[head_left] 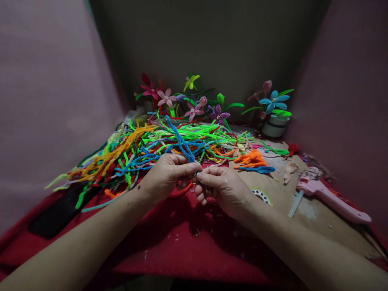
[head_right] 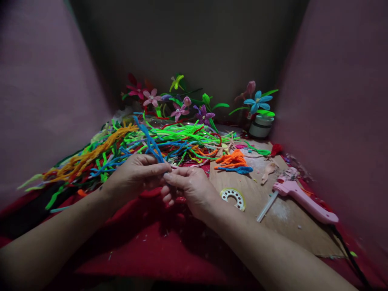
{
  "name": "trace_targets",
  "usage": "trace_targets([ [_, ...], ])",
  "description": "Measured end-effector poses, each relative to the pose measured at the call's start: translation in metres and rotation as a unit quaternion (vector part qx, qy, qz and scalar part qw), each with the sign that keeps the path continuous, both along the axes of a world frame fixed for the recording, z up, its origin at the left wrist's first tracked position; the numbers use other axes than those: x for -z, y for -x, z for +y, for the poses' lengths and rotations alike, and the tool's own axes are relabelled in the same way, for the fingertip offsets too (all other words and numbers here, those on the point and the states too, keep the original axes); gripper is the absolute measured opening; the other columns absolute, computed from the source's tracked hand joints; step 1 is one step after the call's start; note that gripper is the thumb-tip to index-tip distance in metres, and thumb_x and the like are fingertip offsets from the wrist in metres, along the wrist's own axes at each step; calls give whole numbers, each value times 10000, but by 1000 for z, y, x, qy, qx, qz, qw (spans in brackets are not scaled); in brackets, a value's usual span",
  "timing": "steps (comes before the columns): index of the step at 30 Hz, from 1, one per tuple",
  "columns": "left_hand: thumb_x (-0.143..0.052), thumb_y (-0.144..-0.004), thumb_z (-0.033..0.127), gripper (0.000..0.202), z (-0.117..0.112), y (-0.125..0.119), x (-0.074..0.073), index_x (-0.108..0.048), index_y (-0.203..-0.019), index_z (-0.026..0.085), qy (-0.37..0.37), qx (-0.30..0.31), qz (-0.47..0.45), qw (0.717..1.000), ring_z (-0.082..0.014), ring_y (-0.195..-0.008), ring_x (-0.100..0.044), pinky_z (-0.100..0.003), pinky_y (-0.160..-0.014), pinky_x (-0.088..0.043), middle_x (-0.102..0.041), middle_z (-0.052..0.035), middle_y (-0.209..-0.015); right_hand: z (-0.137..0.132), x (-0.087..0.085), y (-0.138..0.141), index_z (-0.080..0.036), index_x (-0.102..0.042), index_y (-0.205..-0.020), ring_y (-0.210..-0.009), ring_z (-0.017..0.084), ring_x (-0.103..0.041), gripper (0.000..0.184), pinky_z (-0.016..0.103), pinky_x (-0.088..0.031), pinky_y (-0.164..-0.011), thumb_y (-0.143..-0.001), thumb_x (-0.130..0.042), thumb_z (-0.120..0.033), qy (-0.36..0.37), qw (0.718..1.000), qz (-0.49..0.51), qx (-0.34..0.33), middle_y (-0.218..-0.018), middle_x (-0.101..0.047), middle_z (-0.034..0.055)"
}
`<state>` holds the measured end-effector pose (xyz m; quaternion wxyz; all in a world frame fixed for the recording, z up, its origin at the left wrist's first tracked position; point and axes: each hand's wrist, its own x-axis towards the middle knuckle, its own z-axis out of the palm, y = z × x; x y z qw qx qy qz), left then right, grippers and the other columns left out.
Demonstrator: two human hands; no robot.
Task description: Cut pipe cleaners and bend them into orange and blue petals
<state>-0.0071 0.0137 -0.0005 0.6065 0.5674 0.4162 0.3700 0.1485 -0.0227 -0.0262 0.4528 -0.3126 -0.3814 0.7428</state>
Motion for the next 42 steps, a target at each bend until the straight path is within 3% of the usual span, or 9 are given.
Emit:
trace_targets([
  [6,-752,-623,262,232,3,-3,-5,-566,-577,132,38,-59,-46,996,-40,-351,-413,-152,-360,-317,-514,41,-445,-1,3,1,-123,-620,-702,-442,102,-566,182,219,-433,-443,-678,-697,-287,7,999,-33,15,-558,-637,18],
  [11,-762,-601,250,213,-1,-7,-1,-601,-588,110,47,-36,-55,997,-51,-360,-417,-170,-351,-315,-509,20,-446,-1,3,2,-115,-654,-708,-504,89,-561,140,233,-446,-542,-695,-669,-253,-42,998,-21,49,-631,-674,39],
  [16,-765,-599,281,220,-5,-10,2,-628,-621,110,59,-43,-38,997,-52,-344,-411,-188,-361,-350,-517,16,-444,3,5,2,-125,-653,-679,-482,104,-564,88,257,-458,-543,-678,-661,-213,-24,998,-24,57,-583,-668,31],
  [23,-736,-640,317,238,0,-6,4,-626,-644,105,-2,-32,16,999,-66,-385,-434,-185,-380,-319,-505,19,-453,5,8,-1,-112,-661,-722,-501,114,-595,125,255,-476,-545,-699,-642,-234,-21,999,-24,35,-615,-679,48],
  [33,-584,-776,397,337,-7,-6,-5,-575,-582,121,-148,-25,189,970,-68,-413,-414,-191,-397,-300,-522,12,-474,7,3,-1,-114,-615,-648,-449,98,-560,99,219,-448,-495,-677,-609,-209,-12,992,-62,107,-543,-650,35],
  [35,-593,-775,344,245,-8,-5,-2,-615,-672,124,-231,-35,200,952,-91,-485,-475,-202,-448,-365,-563,4,-554,7,4,-2,-113,-613,-658,-446,101,-564,98,214,-445,-480,-680,-601,-208,-6,992,-62,112,-540,-649,35],
  [37,-575,-795,280,166,-8,-3,3,-637,-752,132,-355,-23,220,908,-121,-598,-543,-228,-548,-435,-606,-19,-665,7,4,-3,-112,-613,-660,-440,100,-565,105,206,-440,-463,-681,-600,-214,-11,992,-56,111,-532,-645,34],
  [40,-507,-835,177,148,-4,1,7,-641,-786,139,-551,2,253,796,-141,-730,-575,-245,-649,-463,-613,-56,-795,7,5,-5,-115,-607,-644,-421,95,-555,100,200,-432,-439,-673,-609,-211,-13,994,-46,96,-524,-636,25],
  [42,-477,-844,127,167,0,4,7,-642,-822,146,-629,2,260,733,-140,-776,-572,-236,-654,-464,-593,-71,-858,8,5,-6,-121,-602,-633,-408,90,-544,79,199,-429,-433,-666,-609,-193,-12,996,-42,78,-514,-627,14],
])
